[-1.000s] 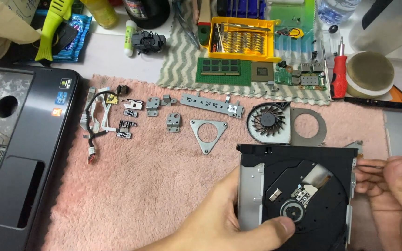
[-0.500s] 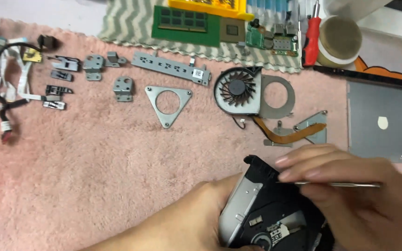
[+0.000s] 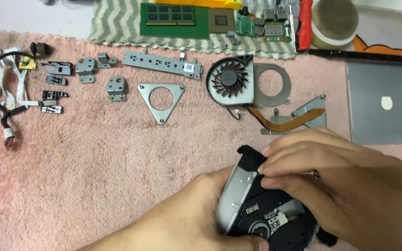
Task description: The person is disassembling a laptop optical drive. They use a small screwdriver to remove screws from the casing, then separate the metal cover from the internal mechanism. The person handles the drive and its components over a pink towel on a cluttered workbench.
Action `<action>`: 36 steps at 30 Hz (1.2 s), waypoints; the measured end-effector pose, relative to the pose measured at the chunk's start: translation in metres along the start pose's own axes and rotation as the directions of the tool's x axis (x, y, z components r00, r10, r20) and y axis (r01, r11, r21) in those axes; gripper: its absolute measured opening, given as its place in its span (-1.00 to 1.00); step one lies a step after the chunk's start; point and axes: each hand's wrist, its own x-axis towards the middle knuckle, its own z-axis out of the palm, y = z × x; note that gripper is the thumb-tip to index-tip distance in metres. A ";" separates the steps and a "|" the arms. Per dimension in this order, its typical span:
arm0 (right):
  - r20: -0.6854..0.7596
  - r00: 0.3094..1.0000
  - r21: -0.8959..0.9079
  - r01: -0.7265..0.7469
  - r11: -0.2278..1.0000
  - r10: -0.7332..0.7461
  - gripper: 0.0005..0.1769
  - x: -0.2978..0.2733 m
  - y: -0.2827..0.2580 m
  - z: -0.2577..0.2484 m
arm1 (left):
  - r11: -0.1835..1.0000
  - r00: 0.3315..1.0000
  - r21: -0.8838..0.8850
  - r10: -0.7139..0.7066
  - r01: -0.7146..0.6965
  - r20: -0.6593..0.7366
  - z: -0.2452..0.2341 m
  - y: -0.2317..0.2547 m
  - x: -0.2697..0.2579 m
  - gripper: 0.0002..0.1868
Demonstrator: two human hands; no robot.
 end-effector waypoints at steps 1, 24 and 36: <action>-0.002 1.000 0.001 -0.005 1.000 0.005 -0.90 0.000 0.002 -0.001 | 1.000 1.000 0.001 -0.004 0.004 0.004 0.000 0.000 -0.001 -0.24; -0.151 0.986 0.073 0.081 0.994 -0.069 -0.85 -0.011 0.012 0.018 | 0.984 0.999 -0.171 0.038 -0.043 -0.035 0.006 -0.002 -0.001 -0.20; -0.105 0.994 0.133 0.042 0.990 -0.028 -0.82 -0.010 0.007 0.010 | 0.998 0.996 -0.031 0.054 -0.056 -0.074 0.008 -0.006 -0.003 -0.33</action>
